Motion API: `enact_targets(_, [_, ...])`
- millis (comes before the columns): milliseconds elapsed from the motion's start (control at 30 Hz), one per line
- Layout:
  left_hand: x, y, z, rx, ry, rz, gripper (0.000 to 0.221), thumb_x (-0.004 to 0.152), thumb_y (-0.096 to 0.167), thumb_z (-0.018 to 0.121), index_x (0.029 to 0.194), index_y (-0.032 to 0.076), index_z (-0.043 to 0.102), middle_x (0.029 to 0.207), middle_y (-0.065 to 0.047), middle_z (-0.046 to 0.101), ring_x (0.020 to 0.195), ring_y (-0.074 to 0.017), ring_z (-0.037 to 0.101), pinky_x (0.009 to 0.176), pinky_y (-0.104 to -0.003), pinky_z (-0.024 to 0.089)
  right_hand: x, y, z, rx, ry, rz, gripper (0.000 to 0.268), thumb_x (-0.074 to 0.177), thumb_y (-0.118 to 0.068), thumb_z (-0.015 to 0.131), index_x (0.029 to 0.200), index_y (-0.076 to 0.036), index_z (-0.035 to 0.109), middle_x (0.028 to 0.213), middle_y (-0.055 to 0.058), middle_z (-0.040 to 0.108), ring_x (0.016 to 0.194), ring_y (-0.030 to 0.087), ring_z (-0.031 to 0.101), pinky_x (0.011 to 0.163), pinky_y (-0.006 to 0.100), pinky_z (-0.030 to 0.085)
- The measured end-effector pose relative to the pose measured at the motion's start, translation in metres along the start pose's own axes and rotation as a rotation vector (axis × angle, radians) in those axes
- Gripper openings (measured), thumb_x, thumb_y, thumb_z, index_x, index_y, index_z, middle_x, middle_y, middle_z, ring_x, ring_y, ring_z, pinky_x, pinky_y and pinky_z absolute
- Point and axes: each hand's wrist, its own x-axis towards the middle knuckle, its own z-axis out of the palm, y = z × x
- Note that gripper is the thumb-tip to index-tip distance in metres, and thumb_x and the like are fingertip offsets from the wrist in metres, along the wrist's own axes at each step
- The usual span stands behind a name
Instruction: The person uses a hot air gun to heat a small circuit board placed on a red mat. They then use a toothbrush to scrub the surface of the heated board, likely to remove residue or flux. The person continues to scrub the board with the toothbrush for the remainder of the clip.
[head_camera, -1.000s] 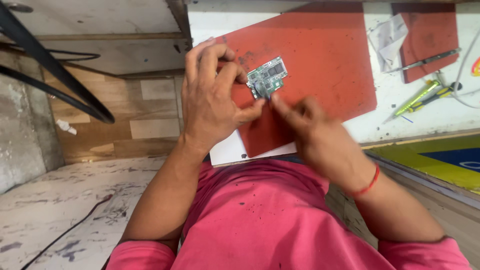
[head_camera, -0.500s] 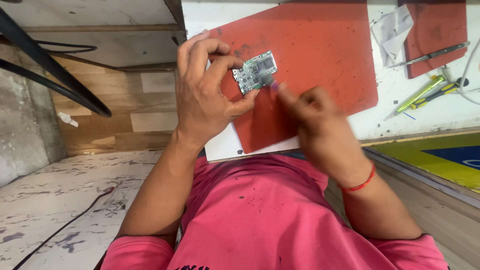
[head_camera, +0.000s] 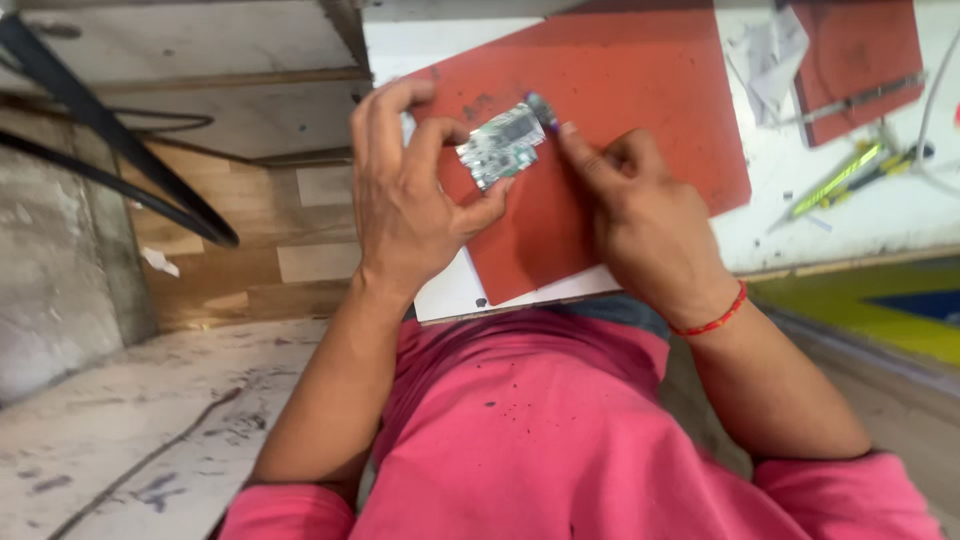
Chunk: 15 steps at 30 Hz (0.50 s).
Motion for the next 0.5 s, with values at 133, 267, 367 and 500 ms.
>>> enact_targets(133, [0.008, 0.000, 0.001, 0.049, 0.042, -0.008, 0.050, 0.073, 0.031, 0.095, 0.105, 0.006, 0.065, 0.142, -0.019, 0.045, 0.137, -0.0420, 0.038, 0.115, -0.054, 0.038, -0.002, 0.012, 0.003, 0.089, -0.038, 0.025, 0.051, 0.095, -0.003, 0.057, 0.145, -0.014, 0.062, 0.102, 0.016, 0.063, 0.076, 0.035, 0.066, 0.065, 0.045, 0.055])
enact_targets(267, [-0.013, -0.003, 0.002, 0.047, 0.021, -0.039, 0.051, 0.079, 0.034, 0.095, 0.111, 0.006, 0.066, 0.148, -0.019, 0.042, 0.142, -0.0417, 0.035, 0.118, -0.053, 0.038, -0.024, 0.013, 0.002, 0.212, 0.005, 0.013, 0.046, 0.098, -0.006, 0.059, 0.144, -0.014, 0.063, 0.104, 0.015, 0.062, 0.078, 0.032, 0.067, 0.069, 0.043, 0.056])
enact_targets(367, [-0.008, -0.004, 0.001, 0.081, 0.024, 0.013, 0.047, 0.077, 0.028, 0.092, 0.111, 0.006, 0.068, 0.147, -0.020, 0.041, 0.141, -0.0432, 0.033, 0.118, -0.056, 0.035, -0.024, 0.011, -0.003, 0.187, 0.002, 0.015, 0.050, 0.094, -0.003, 0.061, 0.143, -0.016, 0.063, 0.104, 0.014, 0.062, 0.075, 0.032, 0.067, 0.067, 0.042, 0.056])
enact_targets(500, [-0.006, -0.002, 0.000, 0.098, -0.014, 0.023, 0.046, 0.076, 0.029, 0.092, 0.106, 0.006, 0.066, 0.144, -0.019, 0.042, 0.143, -0.0441, 0.030, 0.120, -0.059, 0.034, -0.025, 0.007, -0.006, 0.024, -0.057, 0.105, 0.050, 0.091, -0.002, 0.065, 0.139, -0.020, 0.066, 0.106, 0.014, 0.065, 0.074, 0.034, 0.067, 0.060, 0.043, 0.054])
